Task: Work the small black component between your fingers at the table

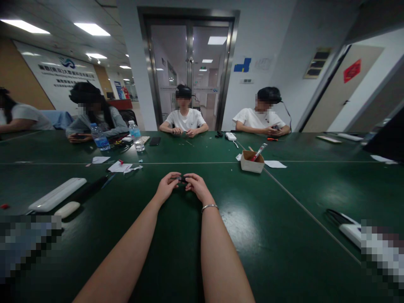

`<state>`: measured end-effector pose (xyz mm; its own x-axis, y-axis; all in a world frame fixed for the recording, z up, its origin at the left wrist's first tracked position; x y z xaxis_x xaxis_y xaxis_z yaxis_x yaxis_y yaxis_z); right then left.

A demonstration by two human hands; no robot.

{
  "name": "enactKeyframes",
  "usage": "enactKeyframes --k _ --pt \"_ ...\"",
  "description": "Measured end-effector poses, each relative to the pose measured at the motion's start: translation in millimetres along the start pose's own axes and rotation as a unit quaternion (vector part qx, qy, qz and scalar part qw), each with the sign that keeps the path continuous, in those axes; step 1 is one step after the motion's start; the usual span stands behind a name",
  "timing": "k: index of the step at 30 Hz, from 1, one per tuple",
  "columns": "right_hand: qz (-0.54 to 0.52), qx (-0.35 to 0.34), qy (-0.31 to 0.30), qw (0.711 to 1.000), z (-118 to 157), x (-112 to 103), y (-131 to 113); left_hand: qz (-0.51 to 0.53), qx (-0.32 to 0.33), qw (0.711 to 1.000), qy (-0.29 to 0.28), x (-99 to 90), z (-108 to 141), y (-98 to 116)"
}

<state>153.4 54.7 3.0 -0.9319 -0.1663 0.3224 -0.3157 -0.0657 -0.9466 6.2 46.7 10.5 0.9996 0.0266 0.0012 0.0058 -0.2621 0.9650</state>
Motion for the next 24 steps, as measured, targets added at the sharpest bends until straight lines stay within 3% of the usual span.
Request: enactKeyframes --k 24 --pt "-0.006 -0.004 0.006 1.0 -0.6 -0.3 0.6 -0.038 -0.019 0.999 0.014 -2.5 -3.3 -10.3"
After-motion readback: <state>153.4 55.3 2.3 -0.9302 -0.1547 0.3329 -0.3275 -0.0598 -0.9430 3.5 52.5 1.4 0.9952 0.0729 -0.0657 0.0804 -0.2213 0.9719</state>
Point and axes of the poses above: each hand's wrist, its own z-axis away from the middle knuckle, its own x-axis out of the palm, y = z × x, the point moved 5 cm from there along -z, towards the middle knuckle, and after that the axes turned 4 degrees about y, right-handed, at the moved point
